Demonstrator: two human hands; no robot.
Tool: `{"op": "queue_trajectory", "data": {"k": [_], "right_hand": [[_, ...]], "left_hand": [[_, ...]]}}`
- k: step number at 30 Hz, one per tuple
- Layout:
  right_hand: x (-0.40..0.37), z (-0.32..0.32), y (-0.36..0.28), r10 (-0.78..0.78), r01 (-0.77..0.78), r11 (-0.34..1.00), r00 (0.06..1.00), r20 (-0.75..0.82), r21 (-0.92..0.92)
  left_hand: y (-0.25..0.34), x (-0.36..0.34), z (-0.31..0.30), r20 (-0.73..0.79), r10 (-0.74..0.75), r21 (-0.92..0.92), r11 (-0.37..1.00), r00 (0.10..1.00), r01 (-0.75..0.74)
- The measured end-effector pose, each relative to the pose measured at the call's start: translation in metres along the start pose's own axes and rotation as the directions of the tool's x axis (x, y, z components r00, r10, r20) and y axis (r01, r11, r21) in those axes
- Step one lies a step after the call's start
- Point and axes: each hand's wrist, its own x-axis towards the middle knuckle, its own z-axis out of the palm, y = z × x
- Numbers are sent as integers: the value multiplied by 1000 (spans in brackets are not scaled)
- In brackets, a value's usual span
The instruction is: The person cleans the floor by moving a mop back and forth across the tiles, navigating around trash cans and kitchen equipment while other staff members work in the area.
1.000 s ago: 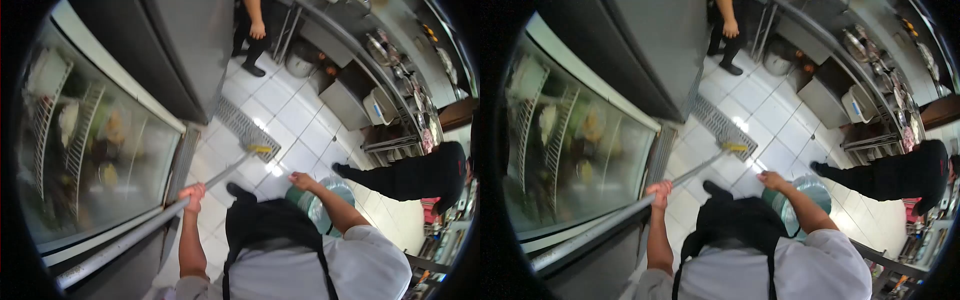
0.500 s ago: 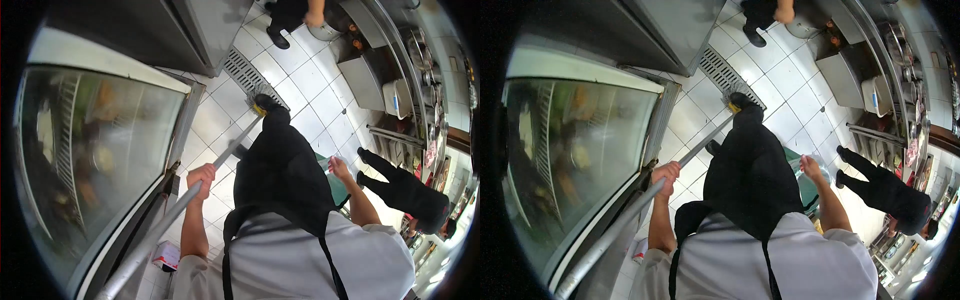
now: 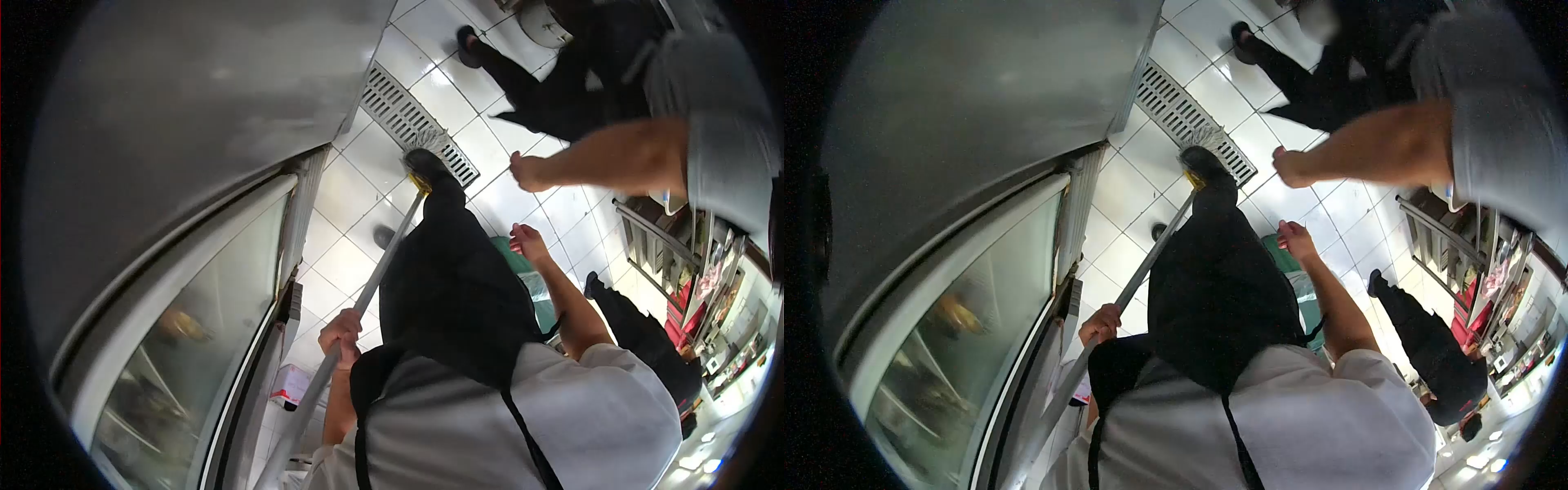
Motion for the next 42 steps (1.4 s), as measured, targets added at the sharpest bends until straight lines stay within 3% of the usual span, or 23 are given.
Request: {"op": "queue_trajectory", "data": {"k": [5,6,7,9,10,11,13,14,15,16,17,22,26,29,32,35,36,39,42], "right_hand": [[47,2,2,49,-56,994,995,-84,-88],[58,4,22,-58,-15,902,986,-157,-431],[56,4,44,-188,176,934,982,-8,-311],[60,-6,71,-87,113,834,994,74,-540],[52,-9,78,-74,44,888,996,-48,-457],[45,-19,83,-252,217,802,968,14,-557],[60,-34,91,-149,94,884,985,-85,-457],[68,-39,99,-111,42,943,975,-193,-330],[76,-40,108,-59,3,982,955,-290,-188],[38,-34,66,9,-15,1000,968,-250,-25],[36,-32,67,-8,17,999,960,-279,32],[6,-43,70,-41,11,991,972,-233,-130],[14,-48,95,-1,10,999,976,-218,41],[26,-50,96,122,-131,991,970,-210,-28],[17,-45,49,120,-132,989,977,-176,-60],[55,-50,27,48,-54,997,993,-105,-60],[58,-50,1,-11,-3,989,996,-94,-147],[90,-41,-59,-54,54,999,996,-66,2],[118,-27,-96,-121,121,993,989,-87,-9]], "left_hand": [[-6,24,26,59,-57,8,998,997,56],[0,30,36,36,-62,12,998,997,62],[5,29,42,15,-81,61,995,997,80],[3,28,53,-19,-82,144,986,996,84],[0,27,56,-22,-60,107,992,998,62],[-5,21,51,-45,-71,109,991,996,76],[-16,5,38,-88,-91,113,989,992,100],[5,29,57,-96,4,39,999,995,0],[10,25,50,-52,-4,30,1000,999,5],[10,17,44,-73,11,34,999,997,-8],[11,9,39,-96,24,37,999,995,-20],[6,-7,36,-50,18,44,999,999,-16],[10,5,46,-96,0,35,999,995,3],[4,13,46,-114,-21,27,999,993,24],[12,38,61,-136,-55,33,998,989,60],[12,63,67,-125,-53,28,998,991,57],[11,66,64,-113,-68,29,997,991,72],[14,75,47,-17,-60,39,997,998,61],[-7,63,24,0,16,-129,991,1000,-16]]}}
